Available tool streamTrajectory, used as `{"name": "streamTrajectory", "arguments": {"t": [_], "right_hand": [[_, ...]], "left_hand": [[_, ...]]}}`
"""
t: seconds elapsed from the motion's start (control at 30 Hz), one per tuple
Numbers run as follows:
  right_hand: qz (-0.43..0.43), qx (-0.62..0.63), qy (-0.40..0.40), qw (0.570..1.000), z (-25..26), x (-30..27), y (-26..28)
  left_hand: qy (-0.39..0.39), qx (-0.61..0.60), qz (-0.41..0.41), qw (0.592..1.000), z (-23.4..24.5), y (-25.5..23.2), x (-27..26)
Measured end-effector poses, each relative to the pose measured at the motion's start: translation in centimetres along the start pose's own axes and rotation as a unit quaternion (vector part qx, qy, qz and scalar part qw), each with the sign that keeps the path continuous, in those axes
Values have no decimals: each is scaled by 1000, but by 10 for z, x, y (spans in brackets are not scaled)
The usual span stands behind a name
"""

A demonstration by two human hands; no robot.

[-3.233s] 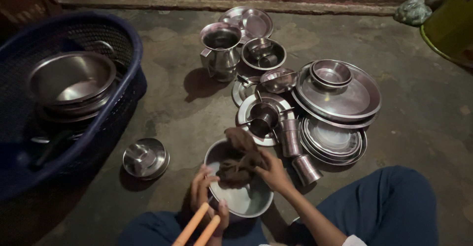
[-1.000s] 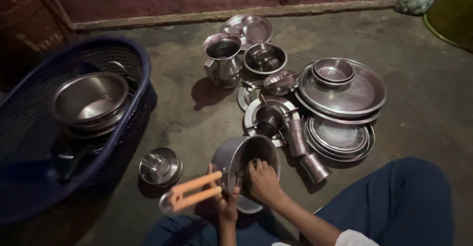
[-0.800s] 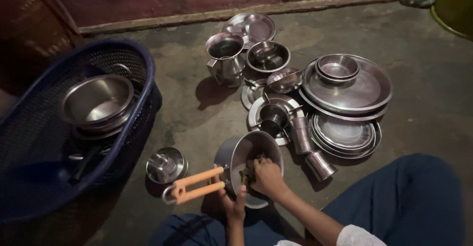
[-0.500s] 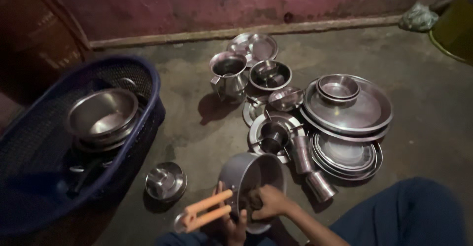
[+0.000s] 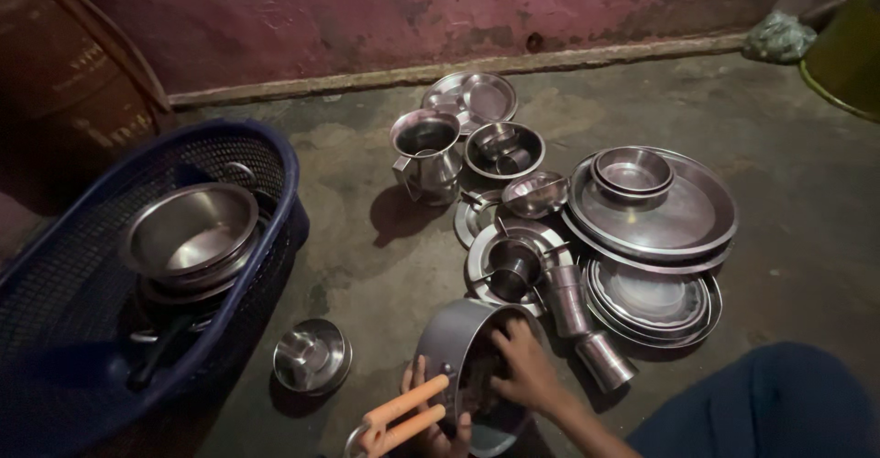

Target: The person sits on the floor and scrubs various stainless steel utensils with a dark cloth. They clean a small pot, a bowl, and a small cup, placing the cleaned items into a blue plastic basket.

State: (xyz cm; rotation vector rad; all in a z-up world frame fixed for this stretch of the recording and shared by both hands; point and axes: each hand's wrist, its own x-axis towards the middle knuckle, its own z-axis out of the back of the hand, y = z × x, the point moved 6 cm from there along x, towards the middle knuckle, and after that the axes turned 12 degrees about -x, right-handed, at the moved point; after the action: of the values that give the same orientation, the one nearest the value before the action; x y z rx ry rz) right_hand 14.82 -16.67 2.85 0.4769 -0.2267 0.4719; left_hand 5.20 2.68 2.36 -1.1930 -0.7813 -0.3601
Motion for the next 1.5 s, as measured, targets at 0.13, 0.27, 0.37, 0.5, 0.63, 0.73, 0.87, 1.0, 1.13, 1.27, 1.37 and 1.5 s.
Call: {"name": "streamTrajectory", "arguments": {"t": [0.13,0.27,0.37,0.5,0.63,0.73,0.87,1.0,1.13,1.27,1.37,1.5], "right_hand": [[59,-8,-39,997,30,6,33],[8,-21,134,991,-3,-1,51],[10,-8,114,993,-11,-7,60],[16,-10,95,995,-7,-3,65],[-15,89,170,981,-7,-6,56],[-46,191,230,953,-19,-8,52],[-102,381,275,877,-47,-10,49],[-356,632,280,629,-73,-23,37],[-373,777,245,444,-66,-10,42],[-301,881,105,350,-37,16,39],[-408,828,77,376,-36,11,38],[-446,777,152,418,-47,2,44]], "left_hand": [[-12,24,18,999,-3,-6,5],[-24,0,64,998,-2,-18,10],[-8,44,100,994,5,-27,12],[-14,101,93,990,8,-34,23],[-66,32,94,993,4,-39,25],[-43,39,91,994,6,-41,27],[-15,88,131,987,8,-35,22],[-16,49,89,995,-4,-35,20],[-9,57,124,991,-6,-31,16],[-47,27,115,992,-6,-37,17],[-61,10,118,991,-1,-41,21],[-62,7,123,990,5,-43,30]]}}
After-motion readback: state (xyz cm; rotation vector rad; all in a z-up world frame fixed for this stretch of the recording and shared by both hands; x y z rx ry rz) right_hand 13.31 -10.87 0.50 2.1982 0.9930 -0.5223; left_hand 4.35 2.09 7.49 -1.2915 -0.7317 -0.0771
